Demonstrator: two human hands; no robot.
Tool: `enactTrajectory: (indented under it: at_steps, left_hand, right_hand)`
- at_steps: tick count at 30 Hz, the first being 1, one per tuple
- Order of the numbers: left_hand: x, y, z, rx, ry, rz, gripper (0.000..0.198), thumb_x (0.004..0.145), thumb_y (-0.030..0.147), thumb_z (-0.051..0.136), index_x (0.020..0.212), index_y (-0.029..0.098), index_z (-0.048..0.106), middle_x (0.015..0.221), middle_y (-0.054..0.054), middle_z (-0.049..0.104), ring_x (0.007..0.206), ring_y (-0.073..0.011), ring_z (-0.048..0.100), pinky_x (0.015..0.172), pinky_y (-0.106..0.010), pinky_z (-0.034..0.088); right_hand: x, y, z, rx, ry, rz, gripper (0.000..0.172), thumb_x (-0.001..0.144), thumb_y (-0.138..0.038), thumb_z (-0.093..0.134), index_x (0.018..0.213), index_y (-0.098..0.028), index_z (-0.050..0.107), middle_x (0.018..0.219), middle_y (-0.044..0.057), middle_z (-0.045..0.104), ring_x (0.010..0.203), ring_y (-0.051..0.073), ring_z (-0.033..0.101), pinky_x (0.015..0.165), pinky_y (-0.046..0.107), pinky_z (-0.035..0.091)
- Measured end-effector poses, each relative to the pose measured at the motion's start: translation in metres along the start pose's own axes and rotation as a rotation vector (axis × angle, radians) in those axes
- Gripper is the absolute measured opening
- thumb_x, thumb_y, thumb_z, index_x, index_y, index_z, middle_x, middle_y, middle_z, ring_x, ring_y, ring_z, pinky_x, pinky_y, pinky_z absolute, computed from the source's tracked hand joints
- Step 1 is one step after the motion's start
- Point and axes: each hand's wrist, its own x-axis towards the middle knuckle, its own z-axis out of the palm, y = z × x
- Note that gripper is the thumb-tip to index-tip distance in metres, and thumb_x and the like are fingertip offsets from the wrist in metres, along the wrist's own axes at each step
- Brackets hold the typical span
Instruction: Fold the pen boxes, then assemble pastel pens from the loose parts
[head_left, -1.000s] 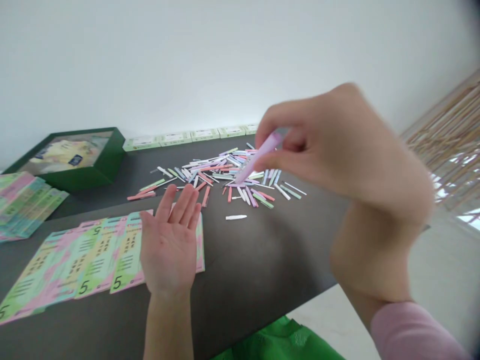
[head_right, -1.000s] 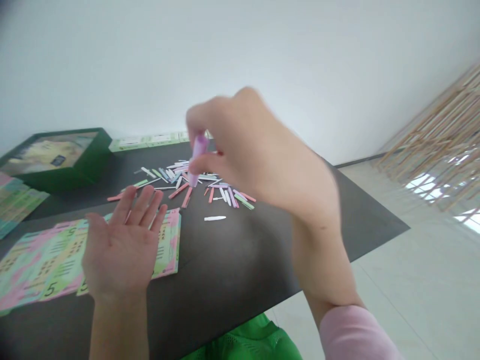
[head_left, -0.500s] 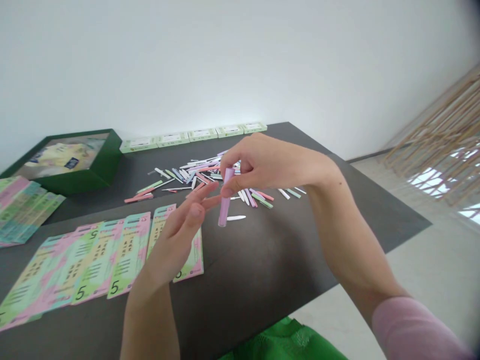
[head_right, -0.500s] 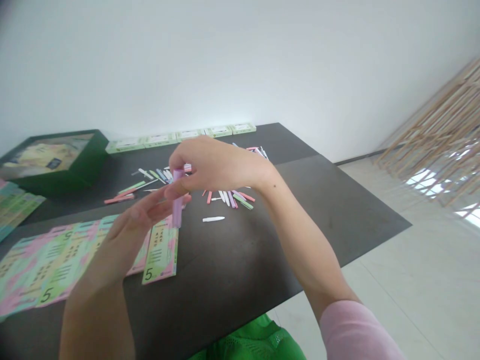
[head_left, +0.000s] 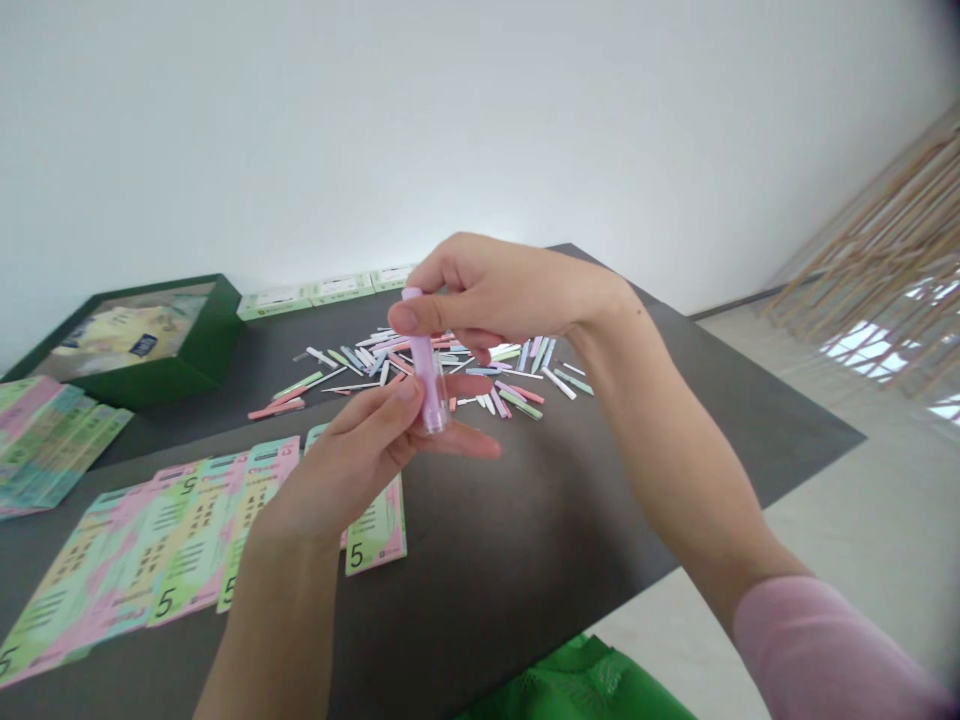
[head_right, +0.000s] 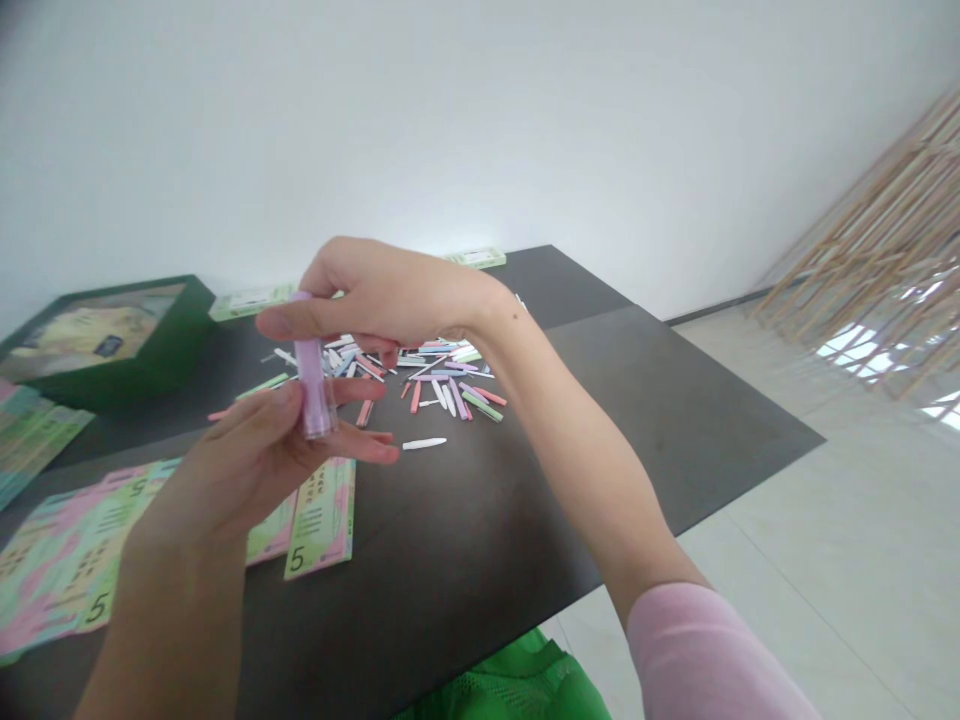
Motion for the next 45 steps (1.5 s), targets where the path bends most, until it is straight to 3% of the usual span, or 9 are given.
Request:
enactTrajectory:
  at_steps: [8, 12, 17, 20, 27, 32, 37, 41, 45]
  left_hand:
    - [0.009, 0.005, 0.014, -0.053, 0.096, 0.046, 0.031, 0.074, 0.047, 0.074, 0.087, 0.019, 0.076, 0.109, -0.008, 0.075, 0.09, -0.0316, 0.073, 0.091, -0.055, 0.058]
    - [0.011, -0.003, 0.013, -0.022, 0.189, 0.108, 0.026, 0.077, 0.044, 0.073, 0.083, 0.019, 0.075, 0.105, -0.009, 0.074, 0.093, -0.0317, 0.072, 0.093, -0.059, 0.055]
    - [-0.001, -0.02, -0.001, 0.052, 0.266, 0.155, 0.026, 0.081, 0.042, 0.069, 0.094, 0.02, 0.075, 0.094, -0.006, 0.076, 0.093, -0.0251, 0.073, 0.095, -0.044, 0.058]
    - [-0.011, -0.02, -0.01, -0.116, 0.376, 0.146, 0.016, 0.087, 0.028, 0.063, 0.08, 0.019, 0.074, 0.086, -0.002, 0.075, 0.093, -0.0219, 0.073, 0.092, -0.035, 0.06]
    - [-0.022, 0.004, -0.016, -0.419, 0.717, -0.083, 0.04, 0.096, 0.011, 0.034, 0.072, 0.017, 0.065, 0.09, -0.006, 0.075, 0.104, -0.0194, 0.07, 0.09, -0.031, 0.06]
    - [-0.025, 0.006, -0.014, -0.37, 0.663, -0.053, 0.032, 0.092, 0.012, 0.039, 0.083, 0.018, 0.068, 0.105, -0.009, 0.074, 0.126, -0.0273, 0.057, 0.104, -0.045, 0.052]
    - [-0.024, 0.005, -0.009, -0.363, 0.628, -0.061, 0.034, 0.092, 0.012, 0.037, 0.08, 0.019, 0.068, 0.098, -0.008, 0.075, 0.119, -0.0249, 0.063, 0.102, -0.043, 0.054]
    - [-0.027, -0.003, -0.016, -0.03, 0.517, 0.048, 0.023, 0.092, 0.024, 0.045, 0.085, 0.023, 0.067, 0.089, -0.004, 0.076, 0.097, -0.0224, 0.072, 0.094, -0.04, 0.056]
    - [-0.027, -0.008, -0.037, 0.874, 0.285, 0.063, 0.029, 0.087, 0.049, 0.052, 0.081, 0.025, 0.067, 0.068, -0.003, 0.071, 0.065, -0.0244, 0.067, 0.07, -0.036, 0.051]
  right_hand:
    - [0.001, 0.007, 0.006, 0.016, 0.07, 0.03, 0.047, 0.096, -0.047, 0.048, 0.061, -0.016, 0.051, 0.043, -0.006, 0.04, 0.044, 0.004, 0.034, 0.046, 0.02, 0.027]
    - [0.001, 0.009, 0.015, -0.107, 0.23, -0.011, 0.046, 0.095, -0.048, 0.049, 0.065, -0.014, 0.054, 0.053, -0.003, 0.05, 0.053, 0.005, 0.042, 0.051, 0.02, 0.029]
    - [-0.011, 0.02, 0.034, -0.055, 0.352, 0.001, 0.033, 0.093, -0.047, 0.05, 0.087, -0.017, 0.059, 0.064, -0.004, 0.058, 0.051, 0.004, 0.049, 0.049, 0.019, 0.031]
    - [-0.019, 0.043, 0.048, 0.071, 0.443, 0.078, 0.026, 0.093, -0.044, 0.049, 0.1, -0.02, 0.058, 0.054, -0.007, 0.054, 0.041, 0.006, 0.048, 0.045, 0.018, 0.032]
    - [-0.026, 0.096, 0.086, 0.161, 0.28, 0.256, 0.025, 0.092, -0.036, 0.049, 0.091, -0.017, 0.066, 0.054, -0.004, 0.056, 0.04, 0.009, 0.054, 0.049, 0.02, 0.04]
    - [-0.033, 0.092, 0.098, 0.198, 0.326, 0.253, 0.028, 0.094, -0.038, 0.048, 0.092, -0.017, 0.067, 0.053, -0.004, 0.056, 0.042, 0.009, 0.054, 0.05, 0.02, 0.04]
    - [-0.039, 0.077, 0.097, 0.272, 0.398, 0.179, 0.028, 0.095, -0.039, 0.048, 0.089, -0.017, 0.065, 0.054, -0.004, 0.057, 0.042, 0.008, 0.051, 0.047, 0.02, 0.037]
    - [-0.035, 0.07, 0.1, 0.524, 0.517, 0.088, 0.033, 0.092, -0.048, 0.052, 0.084, -0.018, 0.063, 0.065, -0.001, 0.062, 0.053, 0.01, 0.059, 0.054, 0.021, 0.045]
    - [-0.02, 0.064, 0.11, 1.112, 0.649, 0.075, 0.036, 0.091, -0.055, 0.049, 0.099, -0.022, 0.061, 0.106, 0.006, 0.068, 0.089, 0.016, 0.067, 0.083, 0.029, 0.053]
